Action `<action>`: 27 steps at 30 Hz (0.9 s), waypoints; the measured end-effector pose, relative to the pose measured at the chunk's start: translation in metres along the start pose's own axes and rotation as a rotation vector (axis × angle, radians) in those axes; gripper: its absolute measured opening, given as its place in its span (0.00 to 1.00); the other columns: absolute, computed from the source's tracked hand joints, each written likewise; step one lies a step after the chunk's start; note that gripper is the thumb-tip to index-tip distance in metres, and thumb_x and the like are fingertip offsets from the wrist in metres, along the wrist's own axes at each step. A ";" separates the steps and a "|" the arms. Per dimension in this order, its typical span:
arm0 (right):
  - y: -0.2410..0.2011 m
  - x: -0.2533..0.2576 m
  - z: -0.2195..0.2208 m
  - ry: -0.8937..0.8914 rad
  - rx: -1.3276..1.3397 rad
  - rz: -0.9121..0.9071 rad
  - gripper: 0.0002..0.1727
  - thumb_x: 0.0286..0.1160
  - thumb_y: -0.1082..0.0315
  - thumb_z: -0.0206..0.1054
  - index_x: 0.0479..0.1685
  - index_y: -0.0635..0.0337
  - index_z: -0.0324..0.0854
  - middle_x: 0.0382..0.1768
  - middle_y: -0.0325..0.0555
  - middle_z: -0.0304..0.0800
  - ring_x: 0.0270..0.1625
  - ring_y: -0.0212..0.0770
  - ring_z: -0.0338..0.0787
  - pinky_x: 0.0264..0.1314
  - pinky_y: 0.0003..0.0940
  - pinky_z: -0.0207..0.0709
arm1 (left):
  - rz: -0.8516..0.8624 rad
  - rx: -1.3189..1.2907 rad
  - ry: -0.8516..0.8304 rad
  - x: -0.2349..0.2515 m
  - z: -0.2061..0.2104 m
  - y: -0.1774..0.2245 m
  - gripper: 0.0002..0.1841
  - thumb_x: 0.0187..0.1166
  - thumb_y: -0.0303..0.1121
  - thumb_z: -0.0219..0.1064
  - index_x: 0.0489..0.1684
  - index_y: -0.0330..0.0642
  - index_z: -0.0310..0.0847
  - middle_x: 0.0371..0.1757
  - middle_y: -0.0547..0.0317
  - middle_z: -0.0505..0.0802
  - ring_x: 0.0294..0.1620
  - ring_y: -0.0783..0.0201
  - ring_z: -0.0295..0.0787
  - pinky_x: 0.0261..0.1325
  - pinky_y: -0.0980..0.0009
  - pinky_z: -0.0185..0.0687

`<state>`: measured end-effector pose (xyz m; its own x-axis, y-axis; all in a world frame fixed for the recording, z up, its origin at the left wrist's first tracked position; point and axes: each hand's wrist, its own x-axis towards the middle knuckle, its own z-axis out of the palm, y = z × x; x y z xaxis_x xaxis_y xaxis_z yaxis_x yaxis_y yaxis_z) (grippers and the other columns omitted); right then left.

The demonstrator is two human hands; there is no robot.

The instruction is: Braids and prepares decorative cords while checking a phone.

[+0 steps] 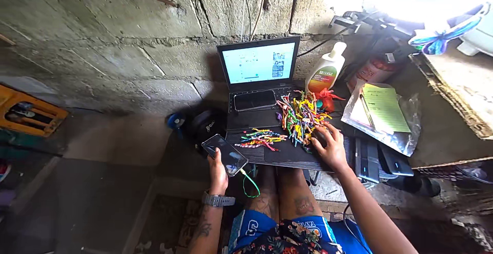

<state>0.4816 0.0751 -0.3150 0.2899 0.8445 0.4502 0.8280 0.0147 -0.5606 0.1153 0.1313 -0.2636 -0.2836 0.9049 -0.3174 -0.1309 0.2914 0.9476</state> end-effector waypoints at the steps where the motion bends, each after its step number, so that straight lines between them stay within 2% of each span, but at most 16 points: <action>1: 0.000 0.000 0.000 -0.012 -0.004 -0.002 0.28 0.77 0.49 0.63 0.70 0.57 0.85 0.77 0.67 0.75 0.76 0.73 0.75 0.77 0.66 0.67 | 0.005 -0.013 0.014 0.004 0.002 -0.001 0.33 0.94 0.46 0.47 0.94 0.40 0.42 0.88 0.39 0.64 0.85 0.52 0.66 0.83 0.53 0.66; 4: -0.001 -0.001 0.001 -0.051 -0.040 -0.012 0.28 0.78 0.50 0.64 0.71 0.57 0.85 0.78 0.67 0.75 0.77 0.73 0.74 0.79 0.65 0.66 | 0.038 0.027 0.023 0.014 0.003 -0.004 0.32 0.95 0.45 0.46 0.93 0.37 0.44 0.89 0.39 0.64 0.87 0.53 0.64 0.86 0.55 0.62; 8: -0.002 -0.001 0.001 -0.030 -0.050 -0.033 0.24 0.77 0.58 0.64 0.70 0.59 0.85 0.74 0.66 0.80 0.72 0.72 0.80 0.73 0.63 0.71 | 0.120 0.118 0.015 0.016 0.009 -0.002 0.33 0.94 0.41 0.49 0.92 0.32 0.43 0.89 0.35 0.61 0.89 0.52 0.60 0.89 0.57 0.56; 10: -0.003 -0.002 0.001 -0.013 -0.040 -0.032 0.27 0.76 0.60 0.65 0.73 0.61 0.82 0.72 0.67 0.81 0.71 0.72 0.81 0.73 0.64 0.72 | 0.138 0.123 0.014 0.014 0.014 0.000 0.35 0.93 0.39 0.51 0.92 0.31 0.39 0.90 0.33 0.57 0.90 0.50 0.57 0.89 0.58 0.53; 14: -0.004 -0.003 0.000 -0.018 -0.028 -0.024 0.30 0.72 0.61 0.66 0.76 0.62 0.79 0.73 0.68 0.80 0.71 0.72 0.80 0.70 0.64 0.73 | 0.136 0.092 0.067 0.020 0.022 -0.005 0.35 0.92 0.39 0.53 0.92 0.31 0.40 0.90 0.32 0.58 0.90 0.49 0.56 0.89 0.56 0.53; 17: -0.002 -0.004 -0.002 -0.035 -0.015 0.007 0.32 0.65 0.61 0.66 0.73 0.63 0.81 0.74 0.69 0.79 0.71 0.73 0.80 0.70 0.66 0.72 | 0.121 0.112 0.118 0.029 0.026 -0.013 0.35 0.92 0.40 0.55 0.92 0.30 0.44 0.89 0.29 0.58 0.90 0.44 0.54 0.90 0.51 0.51; 19: -0.001 -0.005 -0.001 -0.025 -0.006 0.007 0.30 0.64 0.60 0.66 0.68 0.66 0.82 0.72 0.69 0.79 0.70 0.72 0.80 0.69 0.65 0.72 | 0.083 0.117 0.145 0.032 0.030 -0.017 0.35 0.91 0.42 0.55 0.91 0.31 0.47 0.88 0.27 0.60 0.89 0.41 0.55 0.88 0.49 0.52; 21: 0.002 -0.004 -0.001 -0.015 0.008 0.001 0.29 0.63 0.60 0.67 0.64 0.69 0.82 0.71 0.70 0.80 0.72 0.70 0.80 0.72 0.63 0.72 | 0.061 0.100 0.142 0.031 0.034 -0.022 0.37 0.91 0.43 0.55 0.93 0.32 0.42 0.89 0.27 0.57 0.90 0.41 0.54 0.89 0.47 0.52; 24: 0.002 -0.005 0.000 0.001 0.037 0.004 0.29 0.61 0.60 0.68 0.61 0.73 0.80 0.71 0.72 0.79 0.76 0.69 0.78 0.76 0.59 0.71 | 0.071 0.035 0.114 0.023 0.041 -0.026 0.40 0.92 0.43 0.55 0.95 0.36 0.34 0.91 0.31 0.53 0.92 0.45 0.50 0.91 0.51 0.49; 27: 0.000 -0.005 0.000 -0.009 0.029 0.017 0.29 0.62 0.60 0.68 0.61 0.73 0.79 0.71 0.72 0.78 0.76 0.68 0.77 0.77 0.58 0.70 | 0.077 0.025 0.054 0.019 0.038 -0.029 0.41 0.93 0.45 0.51 0.96 0.41 0.25 0.95 0.37 0.45 0.95 0.49 0.42 0.93 0.53 0.41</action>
<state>0.4801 0.0708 -0.3166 0.2992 0.8498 0.4339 0.8087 0.0156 -0.5880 0.1502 0.1518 -0.2955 -0.3431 0.9070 -0.2444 -0.0832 0.2298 0.9697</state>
